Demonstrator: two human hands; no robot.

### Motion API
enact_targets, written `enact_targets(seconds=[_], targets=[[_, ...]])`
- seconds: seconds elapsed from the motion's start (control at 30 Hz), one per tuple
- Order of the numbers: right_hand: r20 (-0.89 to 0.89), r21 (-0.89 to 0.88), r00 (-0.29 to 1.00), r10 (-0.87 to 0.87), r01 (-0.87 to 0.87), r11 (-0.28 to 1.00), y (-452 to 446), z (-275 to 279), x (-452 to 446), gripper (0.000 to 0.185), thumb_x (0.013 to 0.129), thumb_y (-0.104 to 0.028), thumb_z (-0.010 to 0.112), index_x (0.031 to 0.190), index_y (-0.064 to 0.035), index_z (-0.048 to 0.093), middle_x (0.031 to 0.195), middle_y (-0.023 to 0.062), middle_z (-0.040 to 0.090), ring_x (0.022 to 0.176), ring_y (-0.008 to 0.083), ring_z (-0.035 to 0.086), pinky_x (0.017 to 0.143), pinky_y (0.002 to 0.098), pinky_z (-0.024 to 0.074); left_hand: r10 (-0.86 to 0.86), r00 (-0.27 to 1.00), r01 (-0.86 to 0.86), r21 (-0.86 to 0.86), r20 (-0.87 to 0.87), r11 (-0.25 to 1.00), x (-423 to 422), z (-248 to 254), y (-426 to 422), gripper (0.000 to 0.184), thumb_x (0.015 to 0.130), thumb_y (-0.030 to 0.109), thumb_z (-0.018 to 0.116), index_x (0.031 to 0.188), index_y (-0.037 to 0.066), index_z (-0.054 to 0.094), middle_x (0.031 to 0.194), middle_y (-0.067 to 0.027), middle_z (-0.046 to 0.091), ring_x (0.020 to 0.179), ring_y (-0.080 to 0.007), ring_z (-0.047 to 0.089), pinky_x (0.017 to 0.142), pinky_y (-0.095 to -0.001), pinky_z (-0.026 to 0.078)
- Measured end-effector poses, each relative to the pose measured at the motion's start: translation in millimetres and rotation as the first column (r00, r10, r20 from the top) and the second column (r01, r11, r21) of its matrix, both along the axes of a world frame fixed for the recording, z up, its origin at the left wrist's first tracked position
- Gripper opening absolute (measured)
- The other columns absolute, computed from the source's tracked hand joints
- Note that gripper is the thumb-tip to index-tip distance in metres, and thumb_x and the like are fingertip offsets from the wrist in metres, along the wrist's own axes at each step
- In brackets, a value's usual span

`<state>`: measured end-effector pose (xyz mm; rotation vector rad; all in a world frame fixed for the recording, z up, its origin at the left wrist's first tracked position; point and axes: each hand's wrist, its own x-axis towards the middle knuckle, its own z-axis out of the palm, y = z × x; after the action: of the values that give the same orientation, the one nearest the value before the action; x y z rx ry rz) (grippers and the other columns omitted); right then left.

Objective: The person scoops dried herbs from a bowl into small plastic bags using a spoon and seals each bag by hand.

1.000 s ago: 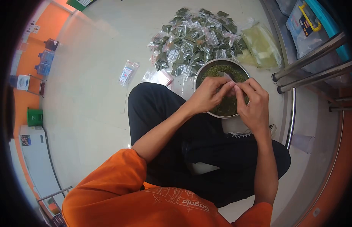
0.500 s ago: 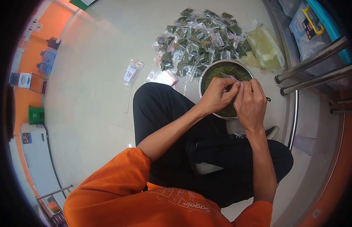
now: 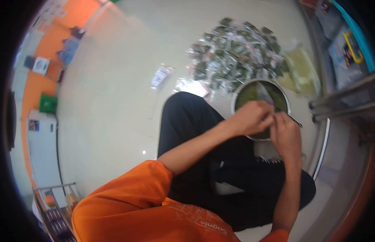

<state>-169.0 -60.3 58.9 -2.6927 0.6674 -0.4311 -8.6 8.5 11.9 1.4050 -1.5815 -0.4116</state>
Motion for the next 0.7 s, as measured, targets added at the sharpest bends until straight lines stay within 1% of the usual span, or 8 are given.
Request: enact_targets(seconds=[0.1, 0.17, 0.27, 0.3, 0.37, 0.4, 0.47, 0.7], targets=[[0.037, 0.023, 0.999, -0.007, 0.006, 1.0, 3, 1, 4, 0.012, 0.085, -0.002, 0.062, 0.096, 0.0034, 0.062, 0.088, 0.0201, 0.062, 0.079, 0.042, 0.064, 0.069, 0.0498, 0.0499, -0.032, 0.999, 0.034, 0.095, -0.031, 0.995, 3, 7, 2, 0.027, 0.087, 0.019, 0.056, 0.079, -0.006, 0.061, 0.079, -0.0265, 0.061, 0.079, -0.0455, 0.062, 0.075, -0.0507, 0.05], [-0.031, 0.022, 0.999, -0.028, 0.028, 0.999, 5, 1, 5, 0.009, 0.086, -0.003, 0.062, 0.091, 0.0038, 0.06, 0.085, 0.0204, 0.062, 0.075, 0.0416, 0.063, 0.066, 0.0497, 0.0491, -0.062, 0.998, 0.067, 0.191, -0.029, 0.979, 6, 13, 3, 0.03, 0.089, 0.019, 0.054, 0.077, -0.008, 0.06, 0.077, -0.028, 0.061, 0.078, -0.0454, 0.062, 0.074, -0.0504, 0.049], [0.029, 0.015, 0.999, -0.03, 0.03, 0.999, 9, -6, 6, 0.01, 0.082, -0.002, 0.066, 0.082, 0.0045, 0.058, 0.079, 0.0199, 0.061, 0.069, 0.0407, 0.062, 0.061, 0.0486, 0.0473, -0.144, 0.988, 0.155, 0.32, -0.058, 0.935, 11, 15, 4, 0.032, 0.091, 0.019, 0.053, 0.077, -0.008, 0.062, 0.076, -0.0283, 0.063, 0.077, -0.0431, 0.063, 0.071, -0.048, 0.049], [0.041, 0.035, 0.998, -0.041, 0.04, 0.999, 9, -7, 6, 0.011, 0.08, -0.001, 0.067, 0.079, 0.0048, 0.058, 0.076, 0.0195, 0.06, 0.067, 0.0399, 0.062, 0.06, 0.0478, 0.0467, -0.143, 0.988, 0.152, 0.324, -0.05, 0.934, 13, 15, 4, 0.032, 0.091, 0.019, 0.053, 0.077, -0.008, 0.062, 0.076, -0.0283, 0.063, 0.077, -0.0431, 0.063, 0.071, -0.048, 0.049], [0.086, 0.065, 0.995, -0.056, 0.051, 0.997, 8, -6, 5, 0.012, 0.079, 0.0, 0.068, 0.077, 0.005, 0.057, 0.074, 0.0192, 0.06, 0.065, 0.039, 0.061, 0.058, 0.0469, 0.0461, -0.167, 0.955, 0.241, 0.314, -0.243, 0.918, 14, 13, 5, 0.032, 0.092, 0.02, 0.054, 0.079, -0.007, 0.065, 0.076, -0.0252, 0.065, 0.073, -0.0382, 0.064, 0.07, -0.0444, 0.049], [0.123, 0.091, 0.99, -0.071, 0.06, 0.994, 8, -6, 5, 0.013, 0.078, 0.001, 0.068, 0.075, 0.0051, 0.057, 0.071, 0.0189, 0.059, 0.063, 0.0381, 0.061, 0.057, 0.0461, 0.0454, -0.166, 0.957, 0.239, 0.318, -0.239, 0.918, 12, 8, 3, 0.032, 0.092, 0.02, 0.054, 0.079, -0.007, 0.065, 0.076, -0.0252, 0.065, 0.073, -0.0382, 0.064, 0.07, -0.0444, 0.049], [0.131, 0.07, 0.988, -0.08, 0.072, 0.995, 7, -5, 5, 0.012, 0.078, 0.002, 0.068, 0.074, 0.0052, 0.057, 0.07, 0.0188, 0.059, 0.062, 0.0375, 0.06, 0.056, 0.0456, 0.045, -0.18, 0.908, 0.265, 0.185, -0.379, 0.946, 8, -3, -2, 0.029, 0.093, 0.019, 0.054, 0.082, -0.005, 0.067, 0.075, -0.0218, 0.066, 0.071, -0.0344, 0.064, 0.069, -0.0421, 0.048], [0.134, -0.043, 0.982, -0.13, 0.137, 0.99, 14, -12, 7, 0.013, 0.079, 0.001, 0.068, 0.075, 0.0043, 0.056, 0.07, 0.0194, 0.059, 0.061, 0.0388, 0.061, 0.055, 0.047, 0.0455, -0.174, 0.913, 0.258, 0.193, -0.369, 0.946, 10, -4, -1, 0.028, 0.093, 0.018, 0.053, 0.084, -0.004, 0.068, 0.075, -0.0202, 0.066, 0.069, -0.0338, 0.063, 0.069, -0.0415, 0.048]])
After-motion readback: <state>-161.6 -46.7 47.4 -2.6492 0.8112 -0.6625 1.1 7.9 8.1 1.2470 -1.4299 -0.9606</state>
